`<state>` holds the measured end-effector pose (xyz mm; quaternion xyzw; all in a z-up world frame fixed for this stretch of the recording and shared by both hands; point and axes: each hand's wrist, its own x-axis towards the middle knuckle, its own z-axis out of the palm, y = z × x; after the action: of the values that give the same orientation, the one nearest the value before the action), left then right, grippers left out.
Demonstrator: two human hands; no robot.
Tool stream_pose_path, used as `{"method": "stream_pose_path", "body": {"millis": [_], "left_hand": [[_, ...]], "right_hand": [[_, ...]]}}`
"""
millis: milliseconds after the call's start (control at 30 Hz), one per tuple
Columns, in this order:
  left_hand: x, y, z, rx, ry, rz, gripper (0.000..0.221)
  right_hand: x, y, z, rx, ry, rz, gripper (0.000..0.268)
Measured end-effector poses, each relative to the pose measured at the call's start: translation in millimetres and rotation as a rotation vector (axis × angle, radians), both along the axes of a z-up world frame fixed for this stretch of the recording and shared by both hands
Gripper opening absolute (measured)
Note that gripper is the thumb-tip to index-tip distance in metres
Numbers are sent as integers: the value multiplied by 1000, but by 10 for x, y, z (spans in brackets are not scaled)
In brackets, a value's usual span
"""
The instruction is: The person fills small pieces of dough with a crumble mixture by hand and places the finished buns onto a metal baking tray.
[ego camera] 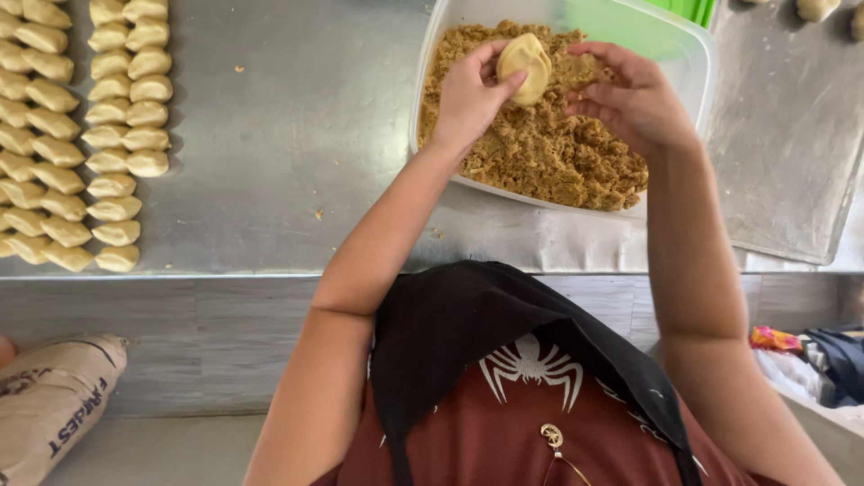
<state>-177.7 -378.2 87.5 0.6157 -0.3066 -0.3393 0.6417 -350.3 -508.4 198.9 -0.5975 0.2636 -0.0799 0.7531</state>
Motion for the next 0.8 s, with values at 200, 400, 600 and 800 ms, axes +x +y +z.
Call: {"method": "stream_pose_path", "body": {"millis": [200,400,600,800], "left_hand": [[-167,29,1,25,340,-192,40],[-107,133,105,-116,767,-171,46],[-110,178,146,-38,488,-147,62],[-179,235,190,-144,65,-156,48]], "right_hand": [[-79,376,-157,-416,-126,-24,39],[-5,494,-305,-1191,5,-152,50],[12,514,-239,-267,-248,-115,54],[17,475,-224,-98,-113,-88,43]]}}
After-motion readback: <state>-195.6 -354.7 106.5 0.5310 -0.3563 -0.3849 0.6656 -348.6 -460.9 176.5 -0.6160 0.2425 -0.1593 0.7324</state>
